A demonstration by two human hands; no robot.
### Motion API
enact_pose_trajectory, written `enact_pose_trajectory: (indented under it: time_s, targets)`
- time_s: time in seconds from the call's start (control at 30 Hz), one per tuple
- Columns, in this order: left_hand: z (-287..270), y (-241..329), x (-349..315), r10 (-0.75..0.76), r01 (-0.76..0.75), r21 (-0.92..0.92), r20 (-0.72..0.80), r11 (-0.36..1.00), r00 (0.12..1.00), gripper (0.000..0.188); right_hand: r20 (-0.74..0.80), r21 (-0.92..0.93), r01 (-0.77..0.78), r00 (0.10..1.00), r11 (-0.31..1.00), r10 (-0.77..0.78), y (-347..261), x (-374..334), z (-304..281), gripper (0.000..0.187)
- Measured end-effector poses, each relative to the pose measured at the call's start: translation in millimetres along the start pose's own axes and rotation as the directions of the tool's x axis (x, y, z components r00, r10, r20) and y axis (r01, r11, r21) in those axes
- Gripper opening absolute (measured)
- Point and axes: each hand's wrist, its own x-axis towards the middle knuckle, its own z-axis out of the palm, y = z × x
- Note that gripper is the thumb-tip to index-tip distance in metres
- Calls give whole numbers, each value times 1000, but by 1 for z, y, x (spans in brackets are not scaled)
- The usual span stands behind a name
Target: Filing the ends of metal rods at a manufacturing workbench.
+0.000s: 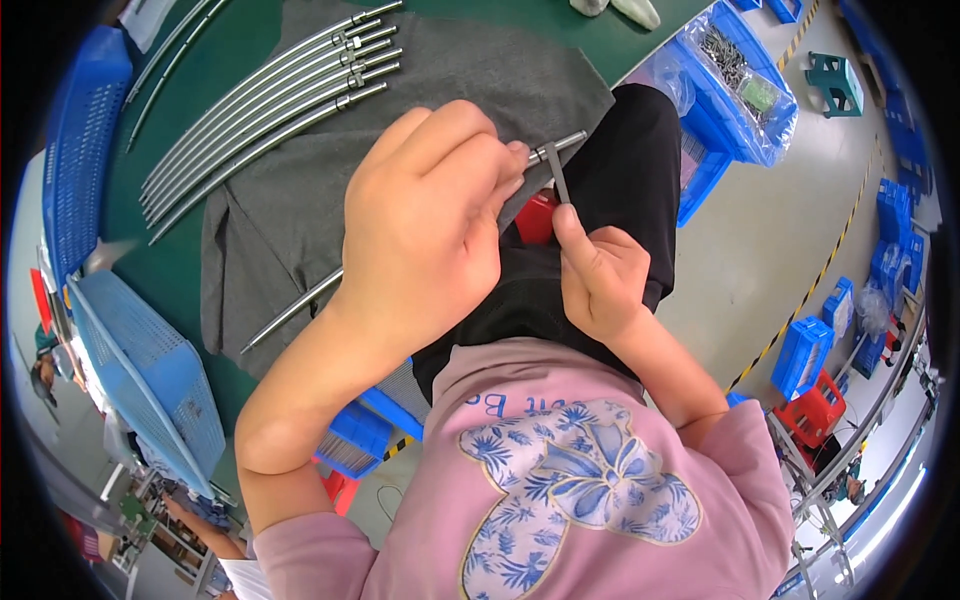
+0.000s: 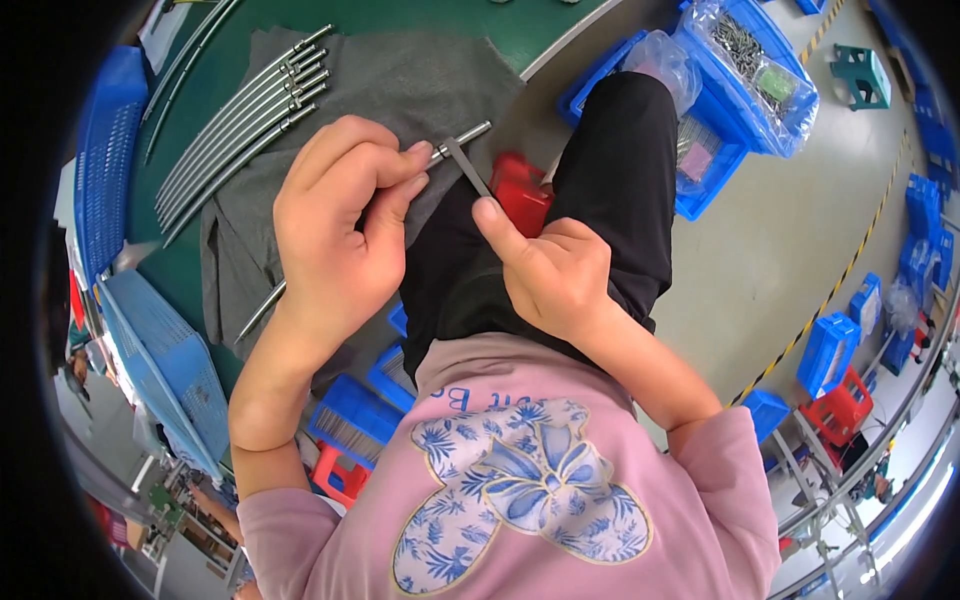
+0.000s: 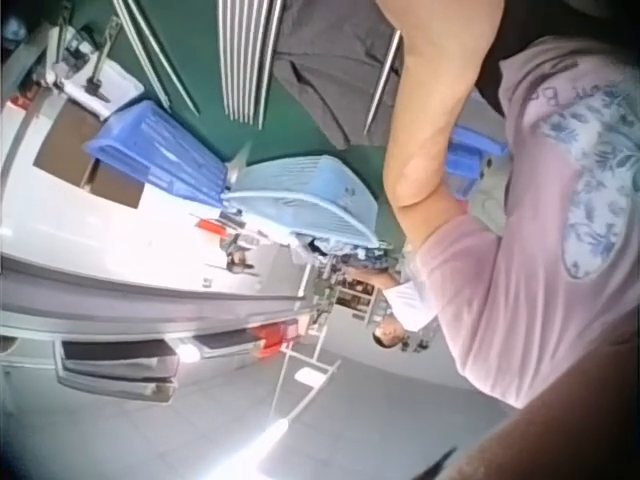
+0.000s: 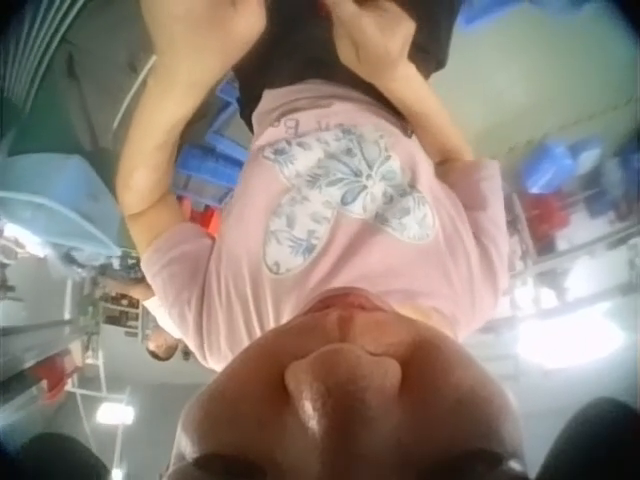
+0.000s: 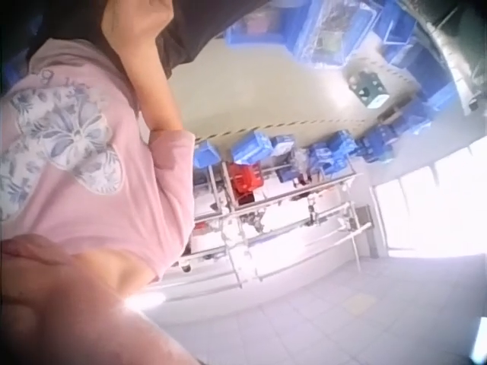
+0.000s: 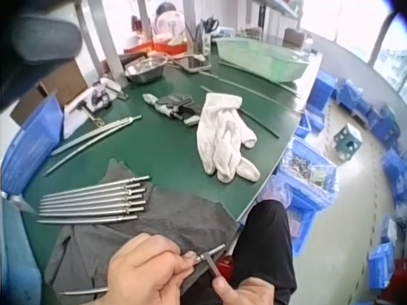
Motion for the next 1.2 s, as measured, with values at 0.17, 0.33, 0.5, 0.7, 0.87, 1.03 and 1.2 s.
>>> enact_pose_trajectory:
  time_s: [0.17,0.33,0.5,0.7,0.87,1.03,1.2]
  targets:
    - [-4,2,-2,-36,36,-33,15,999,999,16,-46,11,101,994,995,-100,3,38,10,61]
    - [-4,1,-4,-10,10,-7,20,1000,1000,16,-25,-32,155,987,987,-156,5,40,6,60]
    - [-3,2,-2,-18,18,-6,11,1000,1000,15,-60,103,91,995,991,-85,6,15,12,59]
    - [-4,1,-1,-34,35,-23,13,999,999,16,-55,108,98,994,989,-93,14,26,17,56]
    - [-6,3,-4,-31,31,3,33,1000,999,16,-9,88,120,993,989,-120,10,52,10,56]
    - [-3,1,-1,-29,29,-8,12,1000,1000,17,-113,242,71,993,968,-44,10,15,20,56]
    - [-6,3,-1,-26,26,-8,24,1000,999,16,-107,240,95,992,966,-71,12,40,24,54]
